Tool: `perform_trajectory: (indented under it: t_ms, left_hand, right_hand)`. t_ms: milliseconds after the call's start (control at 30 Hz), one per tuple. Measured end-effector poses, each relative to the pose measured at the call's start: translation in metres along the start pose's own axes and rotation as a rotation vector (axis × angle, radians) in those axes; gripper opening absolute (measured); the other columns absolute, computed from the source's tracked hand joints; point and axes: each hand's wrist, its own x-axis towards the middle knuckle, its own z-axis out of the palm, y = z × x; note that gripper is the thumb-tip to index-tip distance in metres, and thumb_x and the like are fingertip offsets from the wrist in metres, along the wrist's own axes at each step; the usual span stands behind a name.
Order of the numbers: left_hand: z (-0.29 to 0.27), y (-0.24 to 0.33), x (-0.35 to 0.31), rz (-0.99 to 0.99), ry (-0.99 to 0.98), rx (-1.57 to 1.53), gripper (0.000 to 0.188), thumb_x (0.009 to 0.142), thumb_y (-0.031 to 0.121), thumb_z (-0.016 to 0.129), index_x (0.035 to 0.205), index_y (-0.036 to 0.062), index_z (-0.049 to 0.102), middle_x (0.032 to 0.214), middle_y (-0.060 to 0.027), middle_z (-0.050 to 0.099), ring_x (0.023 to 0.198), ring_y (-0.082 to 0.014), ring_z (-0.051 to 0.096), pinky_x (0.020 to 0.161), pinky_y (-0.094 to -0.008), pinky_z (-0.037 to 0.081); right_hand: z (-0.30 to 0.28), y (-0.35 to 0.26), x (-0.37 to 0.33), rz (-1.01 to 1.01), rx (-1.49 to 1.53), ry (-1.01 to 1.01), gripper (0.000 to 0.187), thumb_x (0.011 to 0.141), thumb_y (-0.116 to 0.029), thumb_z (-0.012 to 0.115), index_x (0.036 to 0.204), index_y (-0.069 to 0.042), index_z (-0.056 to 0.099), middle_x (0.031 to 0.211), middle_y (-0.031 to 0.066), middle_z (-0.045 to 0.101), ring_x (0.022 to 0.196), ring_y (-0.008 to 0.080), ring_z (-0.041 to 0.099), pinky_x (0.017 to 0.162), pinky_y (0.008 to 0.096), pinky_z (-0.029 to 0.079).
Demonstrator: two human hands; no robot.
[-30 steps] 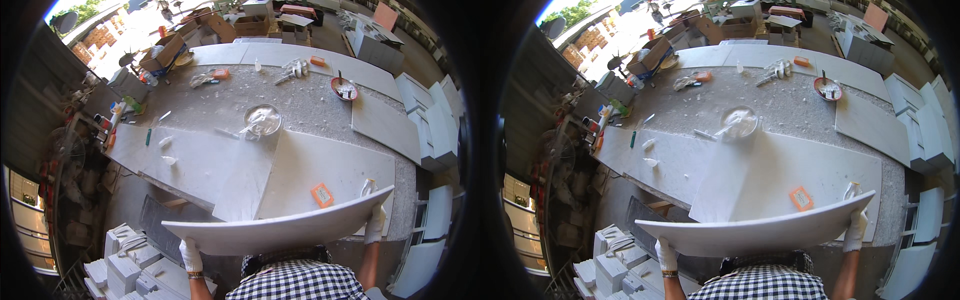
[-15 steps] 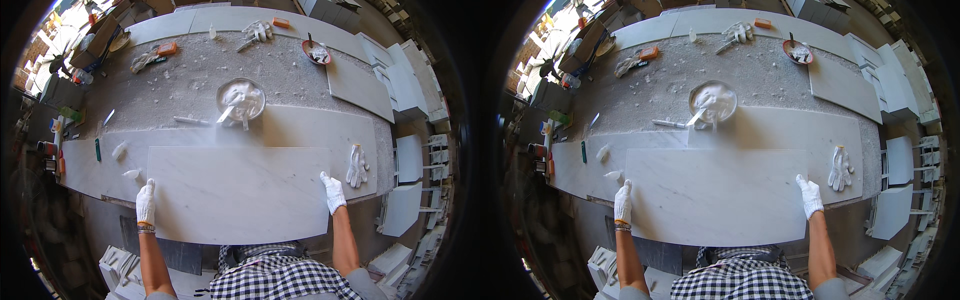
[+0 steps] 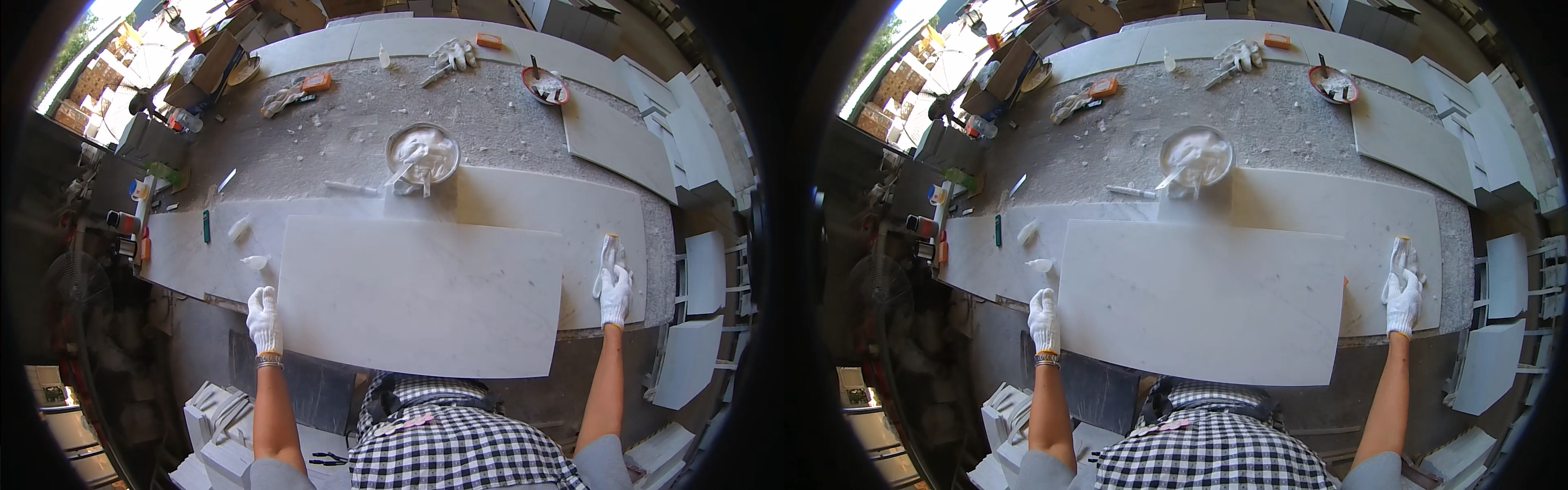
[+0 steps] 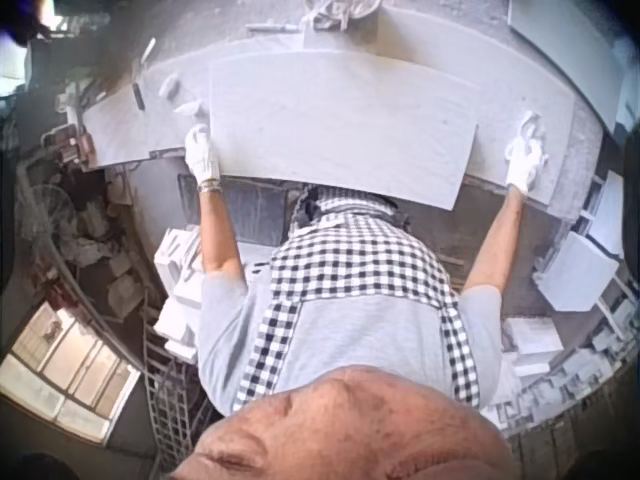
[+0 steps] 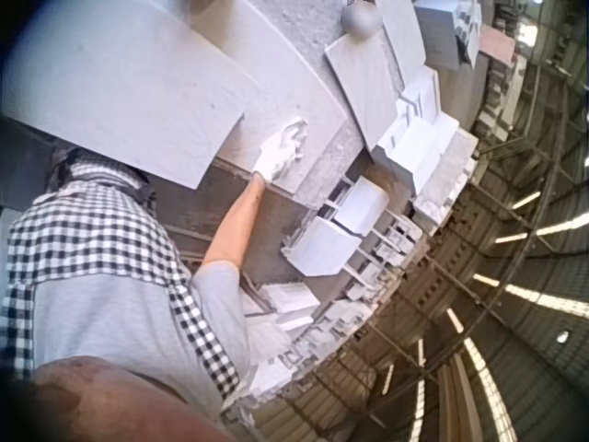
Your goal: The person scrapes a white rectangular panel with a metal scraper, then lifts and places it on a stack. The person repeats the scraping process on another panel. The person wears gloves and works at a table in a workshop.
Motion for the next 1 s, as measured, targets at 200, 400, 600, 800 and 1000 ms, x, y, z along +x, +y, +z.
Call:
perform_trajectory:
  t_ms: [200, 400, 600, 800, 1000]
  left_hand:
    - [-0.043, -0.076, -0.072, -0.077, 0.061, -0.253, 0.043, 0.107, 0.041, 0.060, 0.128, 0.0042, 0.063, 0.117, -0.0061, 0.066, 0.104, -0.0168, 0.064, 0.093, -0.0356, 0.056]
    - [-0.068, -0.131, -0.125, -0.129, 0.085, -0.415, 0.042, 0.106, 0.042, 0.061, 0.125, 0.0045, 0.064, 0.109, -0.0038, 0.065, 0.098, -0.0143, 0.062, 0.090, -0.0347, 0.056]
    - [-0.066, -0.121, -0.141, -0.085, 0.073, -0.346, 0.044, 0.107, 0.044, 0.059, 0.126, 0.0046, 0.063, 0.109, -0.0038, 0.063, 0.100, -0.0134, 0.061, 0.091, -0.0341, 0.055]
    - [-0.037, -0.045, -0.122, 0.126, 0.038, -0.051, 0.062, 0.105, 0.043, 0.062, 0.144, -0.0043, 0.052, 0.146, -0.0201, 0.059, 0.132, -0.0310, 0.059, 0.112, -0.0383, 0.045]
    - [0.012, 0.007, -0.076, 0.379, -0.016, 0.368, 0.070, 0.105, 0.055, 0.052, 0.148, -0.0006, 0.050, 0.154, -0.0219, 0.051, 0.143, -0.0366, 0.047, 0.122, -0.0446, 0.031]
  right_hand:
    - [0.036, 0.101, 0.023, -0.076, -0.171, -0.043, 0.044, 0.086, -0.022, 0.078, 0.127, -0.007, 0.067, 0.128, 0.0156, 0.064, 0.118, 0.0364, 0.061, 0.103, 0.0460, 0.049]
    - [0.015, 0.094, 0.052, 0.092, 0.201, -0.042, 0.027, 0.083, -0.014, 0.077, 0.108, -0.004, 0.075, 0.110, 0.0178, 0.073, 0.105, 0.0357, 0.069, 0.091, 0.0429, 0.055]
    - [-0.076, -0.038, -0.013, -0.441, 0.446, 0.031, 0.028, 0.081, -0.005, 0.080, 0.108, -0.005, 0.074, 0.105, 0.0150, 0.072, 0.098, 0.0325, 0.071, 0.085, 0.0379, 0.057]
    - [-0.087, -0.160, -0.138, -0.929, 0.179, -0.345, 0.067, 0.081, -0.047, 0.080, 0.136, -0.013, 0.064, 0.151, 0.0190, 0.048, 0.146, 0.0443, 0.037, 0.118, 0.0658, 0.025]
    - [-0.016, -0.270, -0.218, -1.175, -0.042, -0.917, 0.085, 0.088, -0.064, 0.065, 0.158, -0.021, 0.045, 0.169, 0.0158, 0.029, 0.158, 0.0415, 0.019, 0.120, 0.0745, 0.008]
